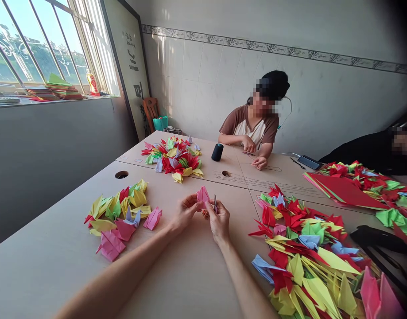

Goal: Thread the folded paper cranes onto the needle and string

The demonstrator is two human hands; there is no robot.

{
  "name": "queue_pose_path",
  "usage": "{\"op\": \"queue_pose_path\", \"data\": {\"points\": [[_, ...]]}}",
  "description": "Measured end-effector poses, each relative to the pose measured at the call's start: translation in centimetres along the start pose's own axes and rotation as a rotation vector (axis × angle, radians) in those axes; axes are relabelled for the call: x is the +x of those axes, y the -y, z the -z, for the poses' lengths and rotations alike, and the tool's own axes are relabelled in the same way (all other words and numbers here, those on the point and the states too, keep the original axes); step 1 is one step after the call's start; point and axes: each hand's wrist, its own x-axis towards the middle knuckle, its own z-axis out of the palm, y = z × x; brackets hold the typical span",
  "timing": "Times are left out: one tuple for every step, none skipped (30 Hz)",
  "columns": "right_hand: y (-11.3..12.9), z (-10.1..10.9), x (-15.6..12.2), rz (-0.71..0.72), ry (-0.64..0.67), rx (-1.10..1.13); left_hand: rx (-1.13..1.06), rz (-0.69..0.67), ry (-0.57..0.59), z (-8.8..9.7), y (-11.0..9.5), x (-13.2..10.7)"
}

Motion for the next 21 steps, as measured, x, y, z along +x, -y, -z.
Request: {"op": "queue_pose_path", "data": {"points": [[-0.04, 0.03, 0.02, 0.007, -0.002, -0.008, 0.002, 0.005, -0.003, -0.02, -0.04, -0.03], [-0.05, 0.04, 0.02, 0.012, -0.002, -0.012, 0.004, 0.011, 0.000, -0.04, -0.08, -0.05], [-0.03, 0.03, 0.02, 0.018, -0.005, -0.015, 0.006, 0.016, 0.008, -0.05, -0.12, -0.06], [0.01, 0.02, 0.02, 0.023, -0.011, -0.016, 0.009, 0.018, 0.017, -0.05, -0.15, -0.06], [0.05, 0.00, 0.01, 0.027, -0.017, -0.018, 0.013, 0.018, 0.023, -0.04, -0.16, -0.05], [0.08, -0.02, -0.01, 0.029, -0.025, -0.021, 0.019, 0.016, 0.024, -0.01, -0.16, -0.02], [0.10, -0.05, -0.02, 0.029, -0.032, -0.024, 0.027, 0.010, 0.019, 0.04, -0.14, 0.02], [0.10, -0.07, -0.04, 0.026, -0.033, -0.025, 0.036, 0.002, 0.008, 0.10, -0.11, 0.08], [0.08, -0.08, -0.05, 0.018, -0.028, -0.023, 0.045, -0.008, -0.007, 0.16, -0.08, 0.13], [0.04, -0.09, -0.07, 0.007, -0.018, -0.017, 0.053, -0.016, -0.021, 0.23, -0.07, 0.19], [-0.01, -0.09, -0.08, -0.002, -0.007, -0.011, 0.061, -0.021, -0.035, 0.29, -0.08, 0.23], [-0.06, -0.08, -0.09, -0.007, 0.007, -0.007, 0.068, -0.022, -0.048, 0.34, -0.11, 0.27], [-0.10, -0.05, -0.09, -0.007, 0.023, -0.007, 0.073, -0.019, -0.058, 0.37, -0.18, 0.28], [-0.14, -0.02, -0.09, -0.004, 0.035, -0.009, 0.076, -0.010, -0.065, 0.38, -0.25, 0.28], [-0.17, 0.02, -0.09, 0.001, 0.045, -0.011, 0.075, 0.004, -0.070, 0.36, -0.34, 0.26], [-0.18, 0.06, -0.09, 0.005, 0.053, -0.015, 0.069, 0.023, -0.074, 0.33, -0.43, 0.23], [-0.19, 0.09, -0.09, 0.008, 0.057, -0.020, 0.061, 0.044, -0.077, 0.28, -0.52, 0.20], [-0.18, 0.11, -0.10, 0.009, 0.057, -0.027, 0.049, 0.064, -0.080, 0.22, -0.58, 0.17], [-0.18, 0.12, -0.11, 0.010, 0.055, -0.033, 0.038, 0.078, -0.084, 0.17, -0.63, 0.16], [-0.18, 0.12, -0.12, 0.011, 0.056, -0.037, 0.030, 0.083, -0.085, 0.13, -0.66, 0.16], [-0.19, 0.11, -0.13, 0.012, 0.059, -0.039, 0.030, 0.078, -0.081, 0.10, -0.68, 0.17]]}}
